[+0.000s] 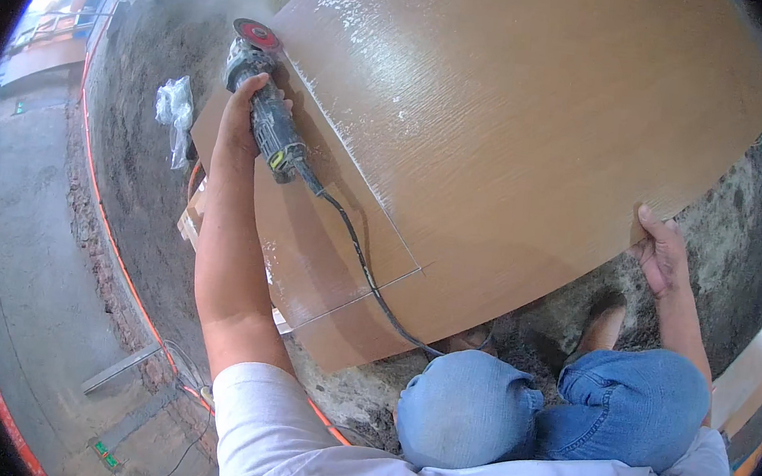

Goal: The recorder uses an angle grinder to cut a specific shape out of a large floor tile or board.

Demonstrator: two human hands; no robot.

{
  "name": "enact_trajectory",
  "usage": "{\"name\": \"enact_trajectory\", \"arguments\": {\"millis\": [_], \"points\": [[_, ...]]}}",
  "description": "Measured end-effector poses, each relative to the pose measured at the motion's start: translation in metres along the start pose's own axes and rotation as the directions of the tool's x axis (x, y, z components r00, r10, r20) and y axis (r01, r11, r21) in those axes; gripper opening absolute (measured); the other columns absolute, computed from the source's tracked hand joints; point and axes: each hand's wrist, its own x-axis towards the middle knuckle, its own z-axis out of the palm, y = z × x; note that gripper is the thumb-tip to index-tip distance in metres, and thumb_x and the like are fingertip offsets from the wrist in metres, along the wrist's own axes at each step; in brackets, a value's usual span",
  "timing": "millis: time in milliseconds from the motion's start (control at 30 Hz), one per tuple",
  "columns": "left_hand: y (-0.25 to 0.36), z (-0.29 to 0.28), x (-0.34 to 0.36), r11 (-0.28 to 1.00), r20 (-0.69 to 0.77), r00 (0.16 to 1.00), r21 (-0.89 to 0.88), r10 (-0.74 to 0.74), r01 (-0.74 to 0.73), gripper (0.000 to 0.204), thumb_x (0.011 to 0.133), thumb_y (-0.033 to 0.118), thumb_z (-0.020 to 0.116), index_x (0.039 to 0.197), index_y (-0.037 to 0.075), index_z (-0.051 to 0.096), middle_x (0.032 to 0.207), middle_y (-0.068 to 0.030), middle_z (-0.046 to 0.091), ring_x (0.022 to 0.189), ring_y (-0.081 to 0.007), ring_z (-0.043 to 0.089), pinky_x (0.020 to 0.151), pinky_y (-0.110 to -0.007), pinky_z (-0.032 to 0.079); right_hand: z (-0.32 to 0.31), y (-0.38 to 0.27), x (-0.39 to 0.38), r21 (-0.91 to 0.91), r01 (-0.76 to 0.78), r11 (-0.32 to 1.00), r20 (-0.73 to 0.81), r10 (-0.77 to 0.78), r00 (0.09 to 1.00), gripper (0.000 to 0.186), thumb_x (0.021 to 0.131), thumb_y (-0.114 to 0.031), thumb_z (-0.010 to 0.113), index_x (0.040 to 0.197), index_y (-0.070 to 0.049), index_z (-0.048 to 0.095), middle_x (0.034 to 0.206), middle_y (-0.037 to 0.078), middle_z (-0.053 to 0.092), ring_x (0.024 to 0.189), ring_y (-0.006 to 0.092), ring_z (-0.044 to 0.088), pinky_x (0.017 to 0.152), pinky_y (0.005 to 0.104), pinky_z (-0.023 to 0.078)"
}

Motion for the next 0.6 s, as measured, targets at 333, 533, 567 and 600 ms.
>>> {"name": "enact_trajectory", "arguments": {"millis": [333, 533, 567, 600], "points": [[-0.009, 0.001, -0.012, 1.000, 0.001, 1.000, 0.015, -0.007, 0.007, 0.042, 0.081, 0.028, 0.065, 0.110, 0.003, 0.050, 0.083, -0.0123, 0.062, 0.067, -0.0267, 0.065, 0.060, -0.038, 0.057, -0.002, 0.002, 0.000, 0.006, -0.004, 1.000, -0.013, 0.004, 1.000, 0.052, 0.082, -0.020, 0.069, 0.122, 0.003, 0.044, 0.111, 0.015, 0.061, 0.094, 0.0240, 0.065, 0.075, 0.0383, 0.059], [-0.011, 0.004, -0.019, 0.999, 0.019, 0.999, -0.006, -0.041, 0.041, 0.039, 0.079, 0.027, 0.066, 0.102, 0.000, 0.048, 0.081, -0.0133, 0.059, 0.067, -0.0273, 0.065, 0.058, -0.040, 0.057, 0.002, 0.001, -0.001, 0.003, 0.003, 1.000, -0.016, -0.003, 1.000, 0.050, 0.083, -0.019, 0.069, 0.121, 0.003, 0.045, 0.109, 0.015, 0.062, 0.093, 0.0228, 0.066, 0.073, 0.0366, 0.059], [-0.011, 0.003, -0.019, 0.998, 0.016, 0.998, -0.013, -0.061, 0.061, 0.039, 0.079, 0.027, 0.066, 0.102, 0.000, 0.048, 0.081, -0.0132, 0.059, 0.067, -0.0273, 0.065, 0.058, -0.040, 0.057, 0.002, 0.001, -0.001, 0.009, 0.007, 1.000, -0.017, -0.007, 1.000, 0.049, 0.083, -0.019, 0.068, 0.121, 0.003, 0.045, 0.108, 0.015, 0.062, 0.092, 0.0225, 0.066, 0.072, 0.0360, 0.059], [-0.011, 0.002, -0.020, 0.997, 0.012, 0.997, -0.021, -0.081, 0.081, 0.040, 0.079, 0.027, 0.066, 0.102, 0.000, 0.048, 0.081, -0.0131, 0.059, 0.067, -0.0273, 0.065, 0.058, -0.040, 0.057, 0.001, 0.002, 0.000, 0.010, 0.007, 1.000, -0.016, -0.007, 1.000, 0.049, 0.083, -0.019, 0.068, 0.121, 0.003, 0.045, 0.108, 0.015, 0.062, 0.092, 0.0225, 0.066, 0.072, 0.0360, 0.059]]}}
